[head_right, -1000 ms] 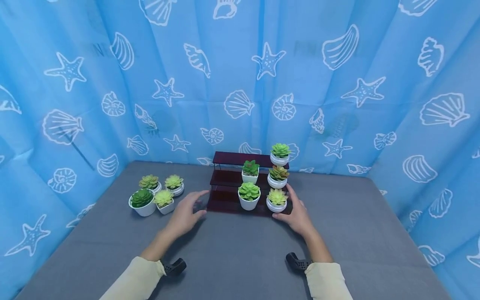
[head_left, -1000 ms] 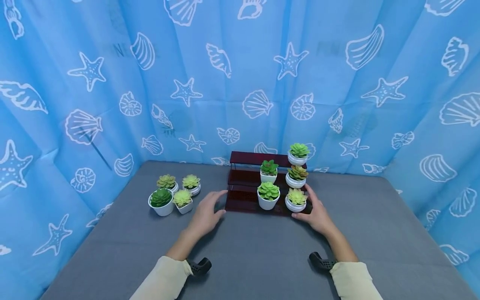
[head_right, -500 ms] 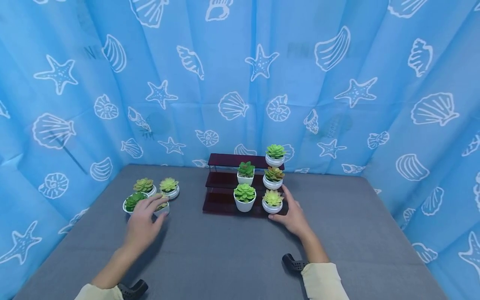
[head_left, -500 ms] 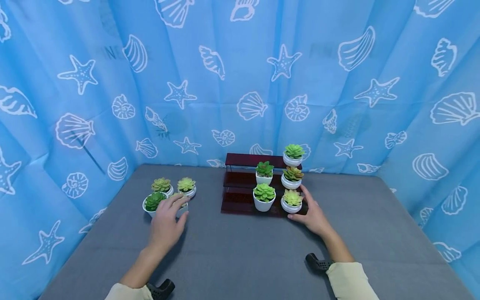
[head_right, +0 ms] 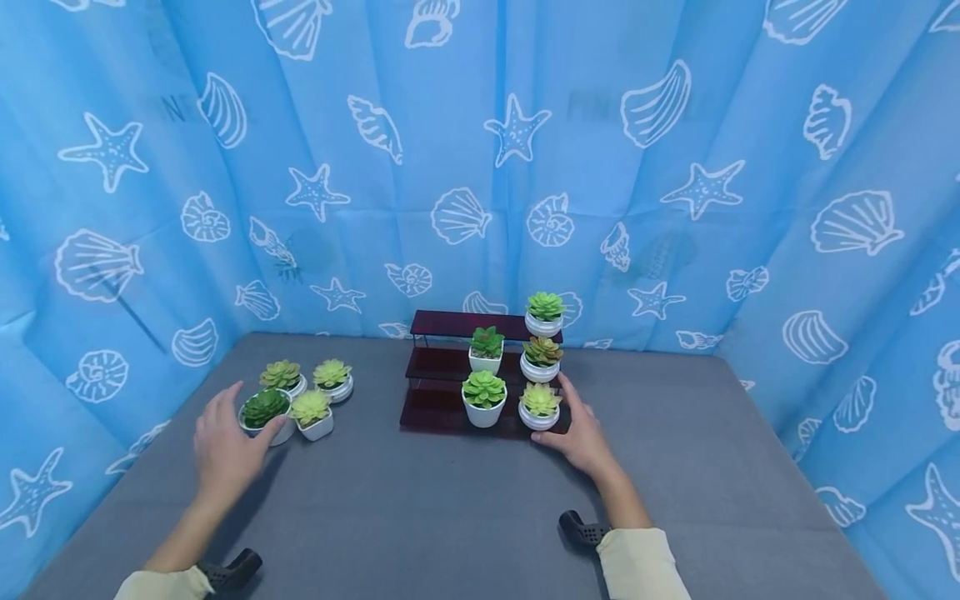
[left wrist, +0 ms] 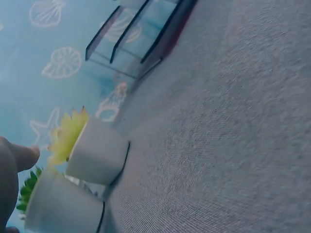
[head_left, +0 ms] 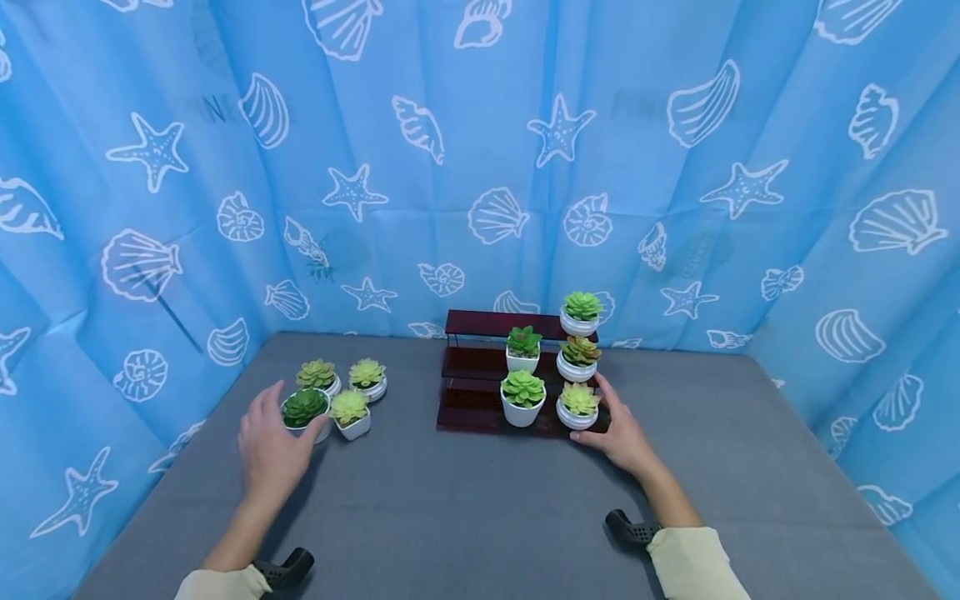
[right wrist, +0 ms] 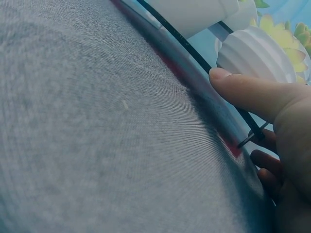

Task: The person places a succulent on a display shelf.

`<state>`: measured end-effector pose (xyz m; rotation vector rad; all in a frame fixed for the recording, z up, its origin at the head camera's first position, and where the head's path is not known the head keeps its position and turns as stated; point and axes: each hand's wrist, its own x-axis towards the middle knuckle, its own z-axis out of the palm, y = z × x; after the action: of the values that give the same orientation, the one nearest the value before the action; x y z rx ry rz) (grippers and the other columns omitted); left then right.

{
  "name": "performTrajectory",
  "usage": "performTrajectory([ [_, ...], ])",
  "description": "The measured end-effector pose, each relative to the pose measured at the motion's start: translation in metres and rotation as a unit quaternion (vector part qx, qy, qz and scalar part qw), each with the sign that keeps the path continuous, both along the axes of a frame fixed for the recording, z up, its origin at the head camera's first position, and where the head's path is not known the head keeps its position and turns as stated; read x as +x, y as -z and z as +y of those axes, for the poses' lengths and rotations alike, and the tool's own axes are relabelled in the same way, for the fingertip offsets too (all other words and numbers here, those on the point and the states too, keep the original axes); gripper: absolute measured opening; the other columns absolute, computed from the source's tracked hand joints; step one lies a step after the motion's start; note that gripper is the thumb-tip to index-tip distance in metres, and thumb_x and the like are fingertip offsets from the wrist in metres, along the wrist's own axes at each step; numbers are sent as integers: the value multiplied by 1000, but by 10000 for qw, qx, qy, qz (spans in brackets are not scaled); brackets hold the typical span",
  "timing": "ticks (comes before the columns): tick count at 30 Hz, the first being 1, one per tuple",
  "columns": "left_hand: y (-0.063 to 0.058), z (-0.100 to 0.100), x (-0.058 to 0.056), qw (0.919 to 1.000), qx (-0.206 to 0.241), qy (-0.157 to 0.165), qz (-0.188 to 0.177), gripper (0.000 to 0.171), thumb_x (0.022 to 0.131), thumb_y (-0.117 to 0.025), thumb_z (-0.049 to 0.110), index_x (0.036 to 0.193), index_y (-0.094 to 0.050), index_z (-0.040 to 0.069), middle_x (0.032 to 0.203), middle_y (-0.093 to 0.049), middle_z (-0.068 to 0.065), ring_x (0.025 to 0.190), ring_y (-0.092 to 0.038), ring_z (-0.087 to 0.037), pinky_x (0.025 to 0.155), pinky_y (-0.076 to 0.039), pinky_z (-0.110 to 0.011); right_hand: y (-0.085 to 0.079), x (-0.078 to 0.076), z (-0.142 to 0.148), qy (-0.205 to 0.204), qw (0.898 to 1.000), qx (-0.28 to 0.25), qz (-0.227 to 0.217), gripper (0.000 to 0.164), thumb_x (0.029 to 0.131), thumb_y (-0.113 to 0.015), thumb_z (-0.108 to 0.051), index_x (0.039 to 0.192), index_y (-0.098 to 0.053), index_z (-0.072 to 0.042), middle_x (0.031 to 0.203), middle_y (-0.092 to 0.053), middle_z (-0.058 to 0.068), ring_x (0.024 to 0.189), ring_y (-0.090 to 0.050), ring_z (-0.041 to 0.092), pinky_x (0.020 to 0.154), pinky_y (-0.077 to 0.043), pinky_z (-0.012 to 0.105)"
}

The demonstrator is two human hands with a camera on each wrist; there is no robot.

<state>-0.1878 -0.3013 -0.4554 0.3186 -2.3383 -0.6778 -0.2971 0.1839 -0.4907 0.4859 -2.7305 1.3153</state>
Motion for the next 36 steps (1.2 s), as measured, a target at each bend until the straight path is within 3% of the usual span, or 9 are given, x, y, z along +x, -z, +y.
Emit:
performTrajectory([
  [3, 2, -2, -2, 9972, 521, -95, -529, 89, 79, -81, 30, 147, -33, -2, 141, -38, -30, 128, -34, -49, 102, -26, -63, 1, 0, 0, 25, 10000, -24, -50, 106, 77, -84, -22, 156, -14, -13, 135, -46, 30, 127, -38, 47, 100, -30, 67],
  [7, 4, -4, -4, 9876, 1200, -77, -1006, 99, 82, -78, 34, 151, -19, -5, 141, -33, -35, 130, -31, -51, 102, -26, -63, 0, 0, 1, 7, 9999, -107, -77, 106, 77, -84, -21, 156, -14, -14, 134, -47, 29, 128, -37, 46, 101, -29, 67],
  [17, 8, -11, -8, 9632, 2253, 301, -1437, 99, 87, -74, 34, 152, -11, -7, 149, -25, -33, 137, -25, -47, 108, -24, -59, -1, -1, 1, 38, 9999, 56, -139, 108, 78, -84, -26, 156, -12, -13, 135, -47, 30, 128, -36, 49, 100, -28, 69],
  [27, 9, -18, -1, 9563, 2514, 433, -1430, 98, 85, -75, 39, 152, -17, -5, 148, -29, -31, 135, -29, -46, 106, -29, -58, 2, -3, 1, 68, 9998, -16, -207, 108, 77, -85, -23, 157, -13, -16, 139, -44, 30, 129, -36, 47, 101, -29, 68],
  [31, 4, -17, 2, 9595, 2486, 222, -1304, 96, 85, -76, 37, 152, -19, -4, 147, -30, -30, 134, -30, -46, 106, -28, -58, 2, -3, 1, 67, 9998, -30, -196, 108, 76, -85, -22, 156, -14, -16, 138, -44, 30, 129, -36, 47, 100, -29, 68],
  [36, -9, -14, 4, 9663, 2434, 123, -831, 94, 84, -77, 31, 152, -21, -2, 148, -32, -29, 134, -32, -44, 107, -28, -57, 2, -3, 1, 56, 9999, -31, -157, 108, 76, -85, -21, 156, -14, -15, 139, -43, 30, 129, -37, 47, 100, -30, 68],
])
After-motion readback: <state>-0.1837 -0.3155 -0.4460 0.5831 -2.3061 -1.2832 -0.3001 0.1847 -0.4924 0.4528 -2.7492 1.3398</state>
